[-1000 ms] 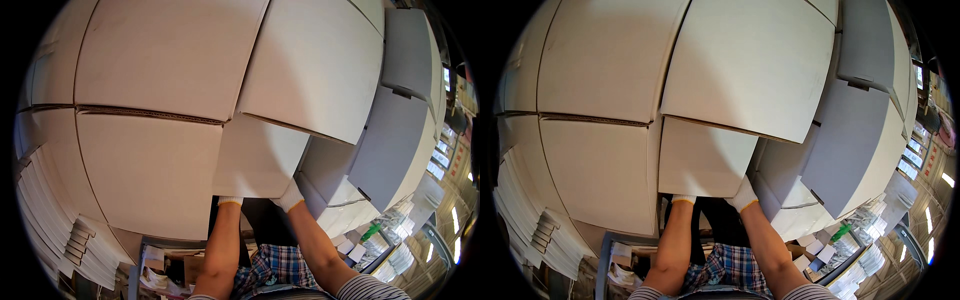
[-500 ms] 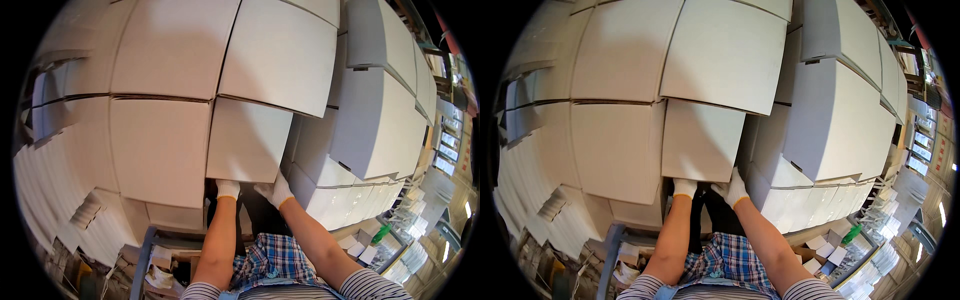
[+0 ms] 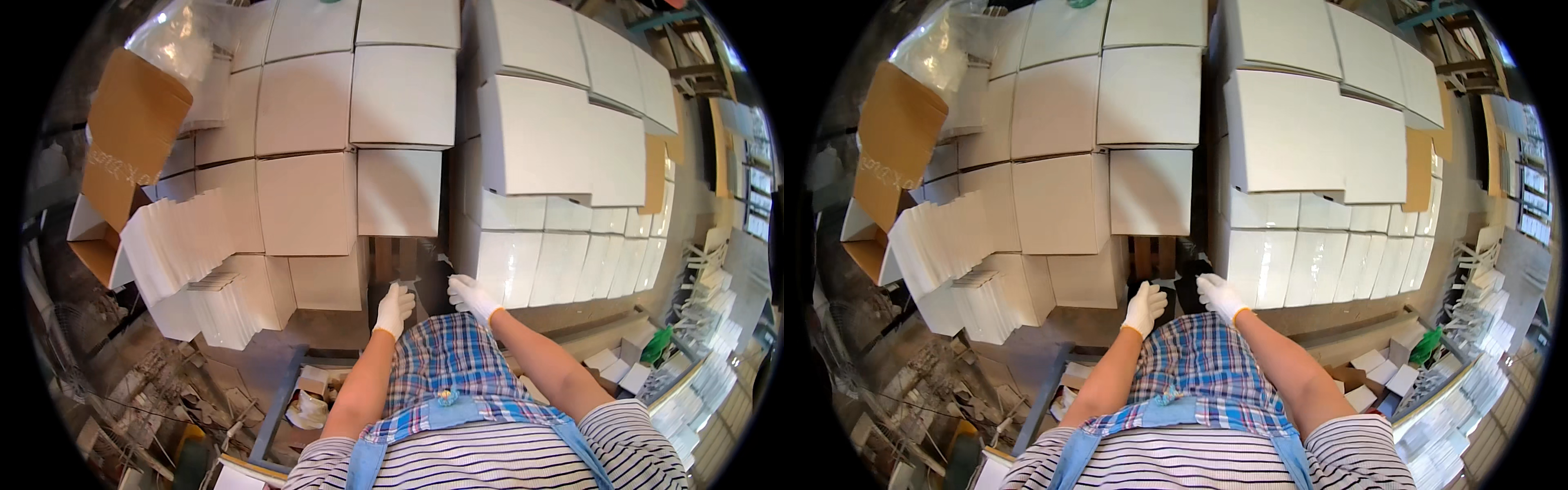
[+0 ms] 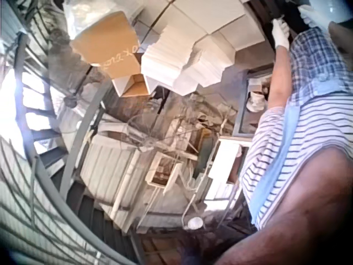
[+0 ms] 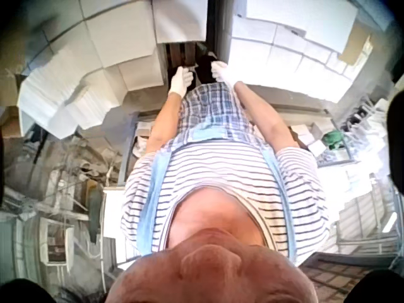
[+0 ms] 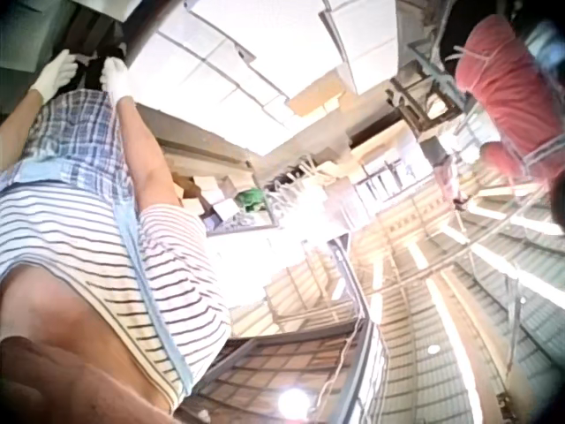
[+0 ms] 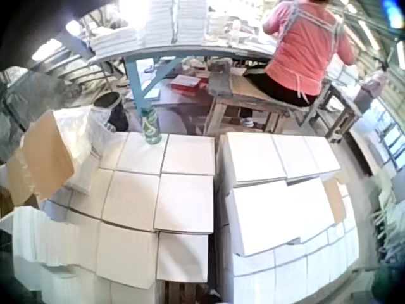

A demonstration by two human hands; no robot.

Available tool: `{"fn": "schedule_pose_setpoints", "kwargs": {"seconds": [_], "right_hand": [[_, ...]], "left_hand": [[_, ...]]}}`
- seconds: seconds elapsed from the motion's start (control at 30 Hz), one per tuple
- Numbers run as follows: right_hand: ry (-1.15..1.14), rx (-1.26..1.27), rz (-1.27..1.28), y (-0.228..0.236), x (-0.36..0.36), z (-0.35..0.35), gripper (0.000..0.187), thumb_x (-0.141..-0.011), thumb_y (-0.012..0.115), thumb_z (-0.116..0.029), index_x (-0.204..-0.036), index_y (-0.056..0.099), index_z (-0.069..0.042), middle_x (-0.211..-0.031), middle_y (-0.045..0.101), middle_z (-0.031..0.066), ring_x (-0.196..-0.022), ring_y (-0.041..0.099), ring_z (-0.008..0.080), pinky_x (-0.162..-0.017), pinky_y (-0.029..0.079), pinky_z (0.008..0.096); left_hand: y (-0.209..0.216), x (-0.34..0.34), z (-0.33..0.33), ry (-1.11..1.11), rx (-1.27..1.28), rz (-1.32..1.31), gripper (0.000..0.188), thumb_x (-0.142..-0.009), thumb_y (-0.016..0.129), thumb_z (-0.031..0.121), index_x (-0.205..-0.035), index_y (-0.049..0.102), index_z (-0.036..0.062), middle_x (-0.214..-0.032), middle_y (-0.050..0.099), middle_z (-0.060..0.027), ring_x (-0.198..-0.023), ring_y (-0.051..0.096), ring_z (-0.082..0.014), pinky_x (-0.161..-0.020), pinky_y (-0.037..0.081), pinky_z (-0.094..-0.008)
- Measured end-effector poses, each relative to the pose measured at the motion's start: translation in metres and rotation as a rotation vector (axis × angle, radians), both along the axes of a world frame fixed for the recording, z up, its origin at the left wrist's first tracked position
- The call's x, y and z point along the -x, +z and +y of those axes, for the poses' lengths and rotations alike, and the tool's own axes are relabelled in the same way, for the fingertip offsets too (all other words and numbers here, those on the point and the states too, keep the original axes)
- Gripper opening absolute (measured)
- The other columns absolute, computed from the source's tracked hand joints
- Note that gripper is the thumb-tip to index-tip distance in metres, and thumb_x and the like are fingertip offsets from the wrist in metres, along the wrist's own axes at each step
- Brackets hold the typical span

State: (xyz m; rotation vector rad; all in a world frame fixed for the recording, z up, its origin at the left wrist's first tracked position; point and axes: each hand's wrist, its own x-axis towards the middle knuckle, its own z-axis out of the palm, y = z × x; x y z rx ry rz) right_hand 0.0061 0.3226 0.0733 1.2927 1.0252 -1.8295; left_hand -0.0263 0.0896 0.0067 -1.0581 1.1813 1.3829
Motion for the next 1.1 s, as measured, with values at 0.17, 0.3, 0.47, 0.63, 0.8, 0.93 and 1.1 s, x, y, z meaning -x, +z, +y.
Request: {"fn": "schedule_pose_setpoints", "kwargs": {"seconds": [0.17,0.3,0.47,0.63,0.8,0.93,1.1], "right_hand": [[0.025,-0.188,-0.003,0.032,-0.063,0.034,0.037,-0.100,0.055,-0.031,-0.130,0.058,-0.009,-0.086,0.055,-0.0009,-0.067,0.050,0.0097,-0.055,0.042,0.0265],[-0.148,-0.281,-0.050,0.080,-0.117,0.046,0.024,-0.102,0.055,-0.028,-0.114,0.060,-0.008,-0.083,0.054,-0.0015,-0.065,0.049,0.0076,-0.050,0.039,0.0231],[-0.455,-0.394,-0.019,0.111,-0.198,0.027,0.014,-0.102,0.054,-0.025,-0.096,0.052,-0.013,-0.067,0.041,-0.0065,-0.049,0.037,0.0053,-0.041,0.026,0.0229],[-0.652,-0.427,-0.020,0.152,-0.260,-0.037,0.013,-0.102,0.054,-0.025,-0.101,0.056,-0.012,-0.073,0.050,-0.0033,-0.057,0.047,0.0078,-0.046,0.035,0.0232],[-0.794,-0.476,0.050,0.164,-0.285,-0.094,0.026,-0.098,0.059,-0.036,-0.105,0.065,-0.012,-0.080,0.058,-0.0023,-0.066,0.052,0.0100,-0.053,0.042,0.0256],[-0.776,-0.616,0.087,0.178,-0.293,-0.095,0.034,-0.098,0.057,-0.040,-0.112,0.066,-0.011,-0.082,0.061,0.0001,-0.069,0.053,0.0108,-0.057,0.043,0.0269],[-0.867,-0.916,0.076,0.256,-0.337,-0.081,0.046,-0.098,0.055,-0.042,-0.124,0.063,-0.005,-0.088,0.065,0.0068,-0.076,0.059,0.0159,-0.073,0.049,0.0309]], "left_hand": [[0.054,0.021,-0.008,-0.267,0.018,0.184,0.060,-0.103,0.048,0.048,-0.134,0.058,-0.0014,-0.116,0.070,-0.0169,-0.099,0.067,-0.0240,-0.085,0.052,-0.0358],[0.105,0.049,-0.030,-0.382,0.087,0.267,0.057,-0.102,0.049,0.047,-0.129,0.061,-0.0014,-0.110,0.071,-0.0158,-0.091,0.068,-0.0225,-0.078,0.053,-0.0331],[0.112,0.065,-0.079,-0.526,0.082,0.334,0.050,-0.101,0.050,0.046,-0.119,0.064,0.0017,-0.106,0.068,-0.0138,-0.092,0.065,-0.0232,-0.079,0.054,-0.0405],[0.143,0.072,-0.094,-0.663,0.030,0.355,0.048,-0.098,0.057,0.045,-0.123,0.062,0.0039,-0.108,0.067,-0.0120,-0.097,0.064,-0.0260,-0.084,0.055,-0.0406],[0.170,0.077,-0.086,-1.059,-0.080,0.447,0.049,-0.094,0.059,0.045,-0.115,0.065,0.0021,-0.102,0.069,-0.0088,-0.092,0.066,-0.0232,-0.078,0.055,-0.0395],[0.098,0.085,-0.075,-1.333,-0.114,0.392,0.058,-0.102,0.045,0.047,-0.124,0.061,-0.0046,-0.107,0.071,-0.0192,-0.095,0.069,-0.0268,-0.081,0.055,-0.0406],[0.092,0.051,0.000,-1.508,-0.107,0.374,0.059,-0.102,0.044,0.046,-0.125,0.060,-0.0056,-0.108,0.071,-0.0205,-0.096,0.069,-0.0274,-0.082,0.055,-0.0404]]}}
